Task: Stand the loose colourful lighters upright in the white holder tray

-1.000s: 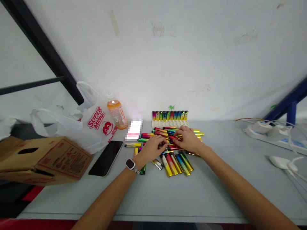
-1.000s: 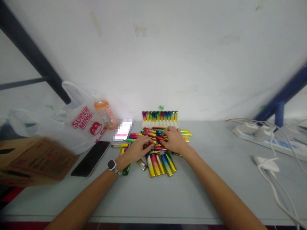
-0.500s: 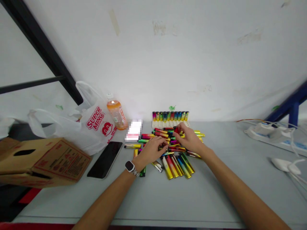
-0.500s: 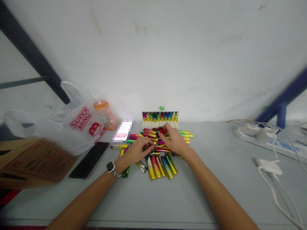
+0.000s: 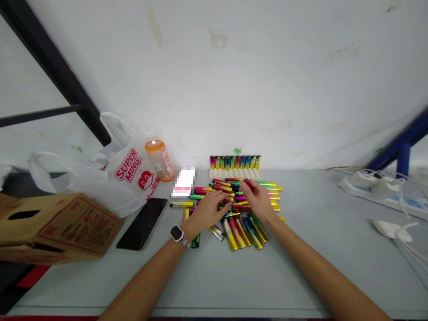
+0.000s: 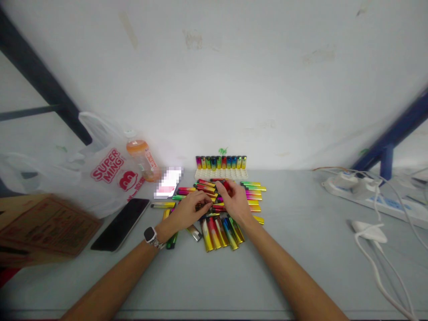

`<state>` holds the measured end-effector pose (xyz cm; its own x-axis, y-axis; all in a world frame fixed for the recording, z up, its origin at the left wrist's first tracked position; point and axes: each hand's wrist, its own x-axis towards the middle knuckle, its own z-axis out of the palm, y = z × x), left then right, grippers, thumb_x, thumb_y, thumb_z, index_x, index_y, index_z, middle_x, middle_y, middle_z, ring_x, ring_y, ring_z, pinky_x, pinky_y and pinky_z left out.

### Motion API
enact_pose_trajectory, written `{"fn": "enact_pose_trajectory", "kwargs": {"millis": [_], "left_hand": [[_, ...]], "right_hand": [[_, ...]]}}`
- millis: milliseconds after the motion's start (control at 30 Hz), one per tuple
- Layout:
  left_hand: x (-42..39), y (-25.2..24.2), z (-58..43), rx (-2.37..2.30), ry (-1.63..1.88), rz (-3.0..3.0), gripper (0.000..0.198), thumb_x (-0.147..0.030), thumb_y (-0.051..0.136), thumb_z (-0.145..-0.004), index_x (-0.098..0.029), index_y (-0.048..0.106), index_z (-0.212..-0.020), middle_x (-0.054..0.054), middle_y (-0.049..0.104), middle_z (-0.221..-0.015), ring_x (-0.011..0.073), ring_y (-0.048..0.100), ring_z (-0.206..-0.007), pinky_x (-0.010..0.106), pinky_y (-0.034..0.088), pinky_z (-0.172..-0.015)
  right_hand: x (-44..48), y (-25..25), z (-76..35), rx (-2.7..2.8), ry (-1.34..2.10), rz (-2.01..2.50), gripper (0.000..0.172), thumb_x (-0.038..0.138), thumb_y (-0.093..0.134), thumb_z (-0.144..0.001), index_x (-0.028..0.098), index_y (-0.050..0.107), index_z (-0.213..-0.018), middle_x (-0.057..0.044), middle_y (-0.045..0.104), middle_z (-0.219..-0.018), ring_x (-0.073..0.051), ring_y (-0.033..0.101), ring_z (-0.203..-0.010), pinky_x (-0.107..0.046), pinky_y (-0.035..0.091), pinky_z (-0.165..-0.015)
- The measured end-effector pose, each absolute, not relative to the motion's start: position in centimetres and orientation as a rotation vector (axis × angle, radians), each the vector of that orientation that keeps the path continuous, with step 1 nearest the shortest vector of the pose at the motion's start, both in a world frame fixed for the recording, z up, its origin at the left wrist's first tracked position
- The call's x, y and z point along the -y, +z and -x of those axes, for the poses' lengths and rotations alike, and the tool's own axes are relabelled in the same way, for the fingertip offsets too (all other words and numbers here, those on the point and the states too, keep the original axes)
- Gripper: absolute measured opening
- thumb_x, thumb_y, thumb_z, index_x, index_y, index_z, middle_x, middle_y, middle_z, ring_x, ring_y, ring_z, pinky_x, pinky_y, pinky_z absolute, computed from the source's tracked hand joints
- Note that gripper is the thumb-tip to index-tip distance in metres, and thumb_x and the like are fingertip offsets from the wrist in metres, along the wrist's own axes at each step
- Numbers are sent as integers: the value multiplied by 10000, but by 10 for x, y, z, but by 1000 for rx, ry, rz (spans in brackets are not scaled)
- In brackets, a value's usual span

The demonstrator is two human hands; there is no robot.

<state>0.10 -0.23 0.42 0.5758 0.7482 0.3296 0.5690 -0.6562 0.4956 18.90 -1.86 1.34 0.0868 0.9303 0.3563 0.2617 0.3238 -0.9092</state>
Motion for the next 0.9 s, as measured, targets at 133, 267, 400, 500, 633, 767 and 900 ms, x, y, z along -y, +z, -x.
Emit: {"fn": "enact_pose_trajectory", "kwargs": {"millis": [133,267,400,500,633,767,900], "left_hand": [[1,2,0,-1068,761,-2475,140,-281,556,-947,-191,642,-882,43,674,-922,191,607,-890,311,454,-775],[0,1,-1,-1064,763,-2484,150,-287,551,-950,-191,641,-878,40,668,-907,188,602,-874,308,449,-759],[1,2,-1,-1066,765,-2483,160,-292,547,-951,-192,643,-869,39,663,-889,186,599,-860,308,447,-751],[1,2,-1,-1072,762,-2481,153,-290,550,-947,-194,645,-875,41,666,-895,189,600,-868,311,450,-758],[1,2,0,-1067,761,-2478,151,-286,548,-946,-194,647,-879,44,673,-909,191,602,-879,318,457,-773],[1,2,0,-1056,770,-2482,151,-279,542,-946,-192,647,-880,46,676,-914,192,607,-887,322,464,-782],[2,3,0,-1060,770,-2483,142,-274,549,-943,-192,646,-877,46,677,-917,192,607,-886,321,465,-785]], "right_hand": [[20,11,-186,1412,646,1256,450,552,534,-889,212,434,-613,47,395,-566,-124,375,-573,-277,315,-570],[19,7,-186,1376,613,1297,406,501,501,-876,218,428,-593,44,405,-541,-132,388,-561,-282,297,-560],[18,6,-186,1336,635,1315,357,451,468,-856,220,427,-588,40,419,-547,-132,394,-559,-283,293,-557],[18,6,-185,1331,647,1310,352,449,462,-852,221,419,-587,41,411,-549,-130,388,-560,-282,295,-558],[19,6,-183,1324,666,1302,377,490,480,-860,219,431,-602,42,414,-559,-131,389,-566,-280,309,-560],[22,8,-182,1336,688,1274,455,574,510,-875,222,424,-600,42,387,-559,-133,372,-570,-278,310,-550],[24,10,-183,1356,684,1234,488,605,532,-882,221,416,-605,43,369,-565,-131,353,-575,-278,306,-549]]}}
